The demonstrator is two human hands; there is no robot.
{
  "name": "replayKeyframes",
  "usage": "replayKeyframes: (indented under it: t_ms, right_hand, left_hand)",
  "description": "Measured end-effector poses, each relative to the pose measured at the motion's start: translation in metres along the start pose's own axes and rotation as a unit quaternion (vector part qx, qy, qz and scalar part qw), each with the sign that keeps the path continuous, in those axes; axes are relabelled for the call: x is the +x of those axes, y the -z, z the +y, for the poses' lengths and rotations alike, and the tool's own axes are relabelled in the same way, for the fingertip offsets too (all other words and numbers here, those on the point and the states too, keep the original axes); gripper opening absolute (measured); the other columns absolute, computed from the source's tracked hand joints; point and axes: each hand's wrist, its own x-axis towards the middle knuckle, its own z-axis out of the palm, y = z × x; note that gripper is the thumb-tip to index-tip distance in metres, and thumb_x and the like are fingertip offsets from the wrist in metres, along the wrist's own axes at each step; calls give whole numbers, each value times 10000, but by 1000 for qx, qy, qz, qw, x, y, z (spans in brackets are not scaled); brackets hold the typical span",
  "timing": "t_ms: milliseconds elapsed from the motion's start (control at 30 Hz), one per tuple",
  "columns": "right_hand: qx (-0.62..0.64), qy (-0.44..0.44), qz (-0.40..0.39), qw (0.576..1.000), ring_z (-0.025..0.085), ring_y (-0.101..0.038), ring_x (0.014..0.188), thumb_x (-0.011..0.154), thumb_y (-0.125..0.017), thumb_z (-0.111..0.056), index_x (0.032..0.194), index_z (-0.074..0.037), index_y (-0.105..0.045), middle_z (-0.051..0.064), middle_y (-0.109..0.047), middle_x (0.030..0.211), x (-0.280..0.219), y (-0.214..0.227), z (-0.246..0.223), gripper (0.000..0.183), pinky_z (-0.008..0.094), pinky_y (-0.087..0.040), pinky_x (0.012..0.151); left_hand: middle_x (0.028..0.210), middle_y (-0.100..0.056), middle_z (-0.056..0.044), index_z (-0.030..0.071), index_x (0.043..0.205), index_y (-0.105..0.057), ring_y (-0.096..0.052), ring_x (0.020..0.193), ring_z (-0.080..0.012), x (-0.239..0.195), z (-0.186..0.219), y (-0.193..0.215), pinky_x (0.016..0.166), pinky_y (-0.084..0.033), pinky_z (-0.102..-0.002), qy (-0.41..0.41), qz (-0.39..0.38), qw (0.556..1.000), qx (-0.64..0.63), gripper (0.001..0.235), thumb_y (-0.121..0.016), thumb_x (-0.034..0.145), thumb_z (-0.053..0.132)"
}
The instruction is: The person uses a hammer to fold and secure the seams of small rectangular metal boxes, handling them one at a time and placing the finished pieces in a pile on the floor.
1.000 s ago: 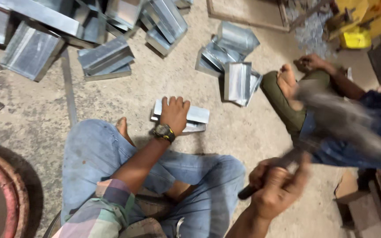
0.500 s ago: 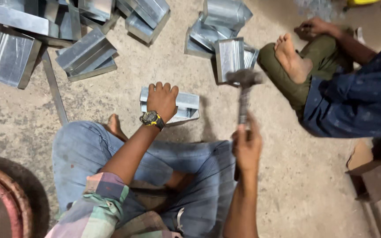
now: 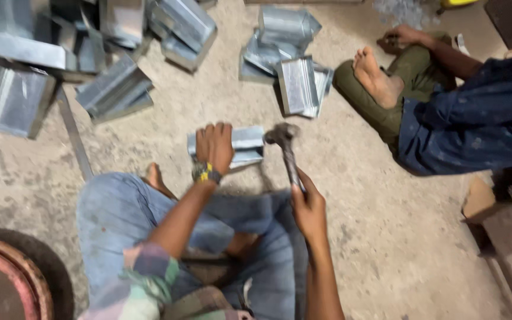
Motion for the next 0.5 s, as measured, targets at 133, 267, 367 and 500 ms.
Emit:
replayKeyframes:
  t_ms: [133,267,367,500]
  right_hand:
    - [160,-32,19,987,57,-415,456,1009,-563,-232,1481,-60,-506,3,-505,625,-34,8,-34,505,233,-309,396]
    - [252,19,9,967,35,-380,453,1035,-538,-206,1530,-14,-429,2,-490,626,-47,6,-60,542,213,-279,397]
    - [202,29,5,979,48,-401,436,1018,-539,-199,1490,2,-466,19,-523,621,-52,1,-69,518,221,-283,379]
    - [171,21,-13,985,54,-421,444,1008,-560,-197,1485,5,-487,26,-522,616,-54,-10,-70,523,226,-299,389]
  left_hand:
    - [1130,-618,-256,-17,1189,-587,-570,1080,-462,-44,-1,-31,955,-439,-537,65,165,974,-139,602,-718,603,11]
    - [1150,-610,-285,-43,1295,-511,-570,1080,-490,-62,-25,-66,940,-478,-543,135,137,964,-182,643,-721,688,-37]
    - [1086,-624,-250,6,1177,-504,-594,1061,-463,-56,-32,-80,906,-503,-527,158,98,961,-203,519,-726,709,-15]
    - [1070,-636,-227,34,1141,-503,-607,1053,-452,-58,-30,-66,893,-505,-525,165,77,964,-191,477,-714,715,-5]
